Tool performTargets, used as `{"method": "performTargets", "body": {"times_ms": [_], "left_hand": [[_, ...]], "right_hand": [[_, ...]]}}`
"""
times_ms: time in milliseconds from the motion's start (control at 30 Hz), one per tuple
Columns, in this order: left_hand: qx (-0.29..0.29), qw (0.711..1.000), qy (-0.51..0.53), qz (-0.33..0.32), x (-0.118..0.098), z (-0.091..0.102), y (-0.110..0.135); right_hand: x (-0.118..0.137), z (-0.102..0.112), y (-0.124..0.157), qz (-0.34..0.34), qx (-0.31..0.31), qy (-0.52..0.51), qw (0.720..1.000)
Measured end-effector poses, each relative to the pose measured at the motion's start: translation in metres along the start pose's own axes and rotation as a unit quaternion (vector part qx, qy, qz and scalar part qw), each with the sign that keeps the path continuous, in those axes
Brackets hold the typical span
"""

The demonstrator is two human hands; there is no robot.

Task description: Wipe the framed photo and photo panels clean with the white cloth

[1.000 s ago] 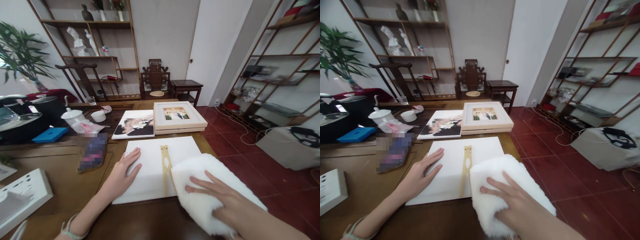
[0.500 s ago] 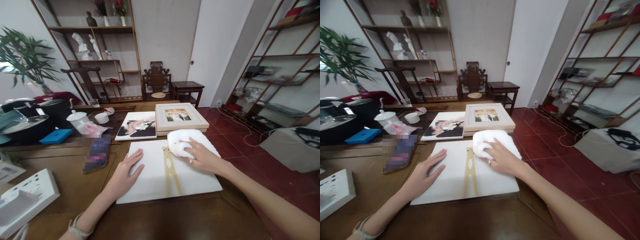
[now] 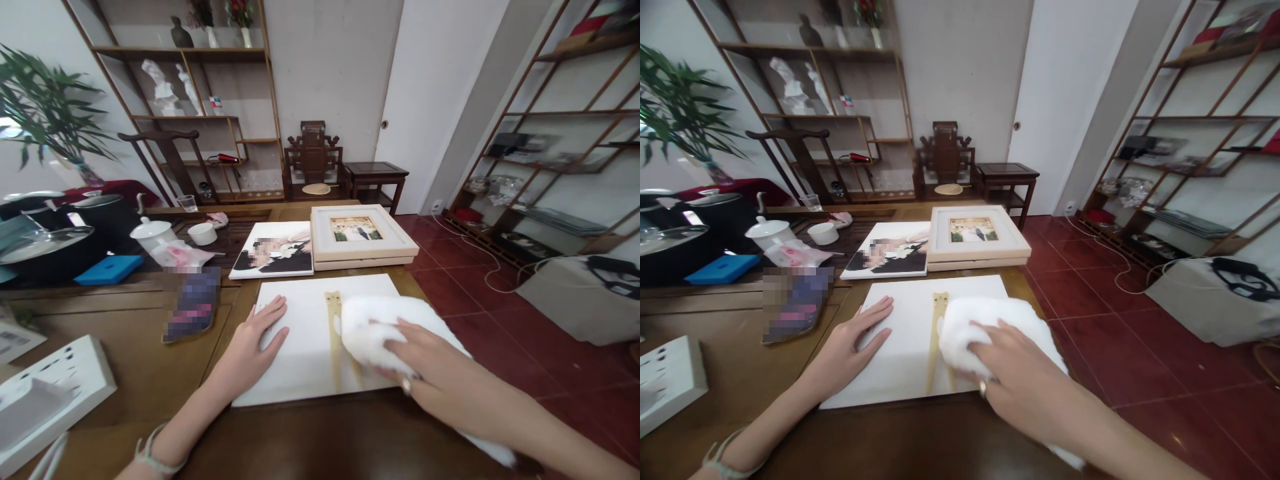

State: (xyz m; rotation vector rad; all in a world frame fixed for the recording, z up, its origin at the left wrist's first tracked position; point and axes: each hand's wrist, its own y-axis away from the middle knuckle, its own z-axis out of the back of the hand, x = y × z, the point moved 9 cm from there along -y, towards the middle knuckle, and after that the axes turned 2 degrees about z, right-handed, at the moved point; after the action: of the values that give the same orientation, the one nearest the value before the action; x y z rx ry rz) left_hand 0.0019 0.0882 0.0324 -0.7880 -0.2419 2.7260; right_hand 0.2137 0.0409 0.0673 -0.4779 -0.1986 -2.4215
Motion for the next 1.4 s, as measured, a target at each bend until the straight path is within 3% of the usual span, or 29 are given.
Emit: {"method": "performTargets", "body": {"times_ms": [133,267,367,533,633,767,933,1100,1200,1400], "left_hand": [[0.003,1.0,0.002,-0.003,-0.001,0.001,0.0],[0.002,1.0,0.004,0.001,0.0,0.001,0.0],[-0.003,1.0,0.006,0.001,0.001,0.0,0.0],[-0.007,1.0,0.005,-0.001,0.001,-0.001,0.0],[-0.008,1.0,0.002,-0.003,0.001,0.0,0.0],[-0.003,1.0,0.0,-0.003,0.001,-0.001,0.0],[-0.003,1.0,0.009,-0.007,-0.001,0.001,0.0],[0.004,1.0,0.009,-0.002,-0.001,0.001,-0.001],[0.0,1.0,0.009,-0.008,-0.001,0.002,-0.001],[-0.003,1.0,0.002,-0.011,-0.001,0.001,-0.001]], "right_hand": [[-0.011,-0.006,-0.054,0.017,-0.064,0.034,0.997],[-0.005,-0.015,-0.079,0.063,-0.06,0.077,0.993],[0.009,-0.023,-0.066,0.092,-0.041,0.103,0.99],[0.052,-0.051,-0.017,0.173,-0.003,0.092,0.981],[0.065,-0.063,-0.006,0.186,0.02,0.075,0.979],[0.059,-0.047,-0.021,0.175,0.018,0.039,0.984],[0.032,-0.018,-0.074,0.126,-0.02,0.005,0.992],[0.025,-0.013,-0.107,0.125,-0.047,0.054,0.99],[0.034,-0.019,-0.094,0.141,-0.026,0.081,0.986],[0.081,-0.051,-0.033,0.206,0.029,0.069,0.976]]}}
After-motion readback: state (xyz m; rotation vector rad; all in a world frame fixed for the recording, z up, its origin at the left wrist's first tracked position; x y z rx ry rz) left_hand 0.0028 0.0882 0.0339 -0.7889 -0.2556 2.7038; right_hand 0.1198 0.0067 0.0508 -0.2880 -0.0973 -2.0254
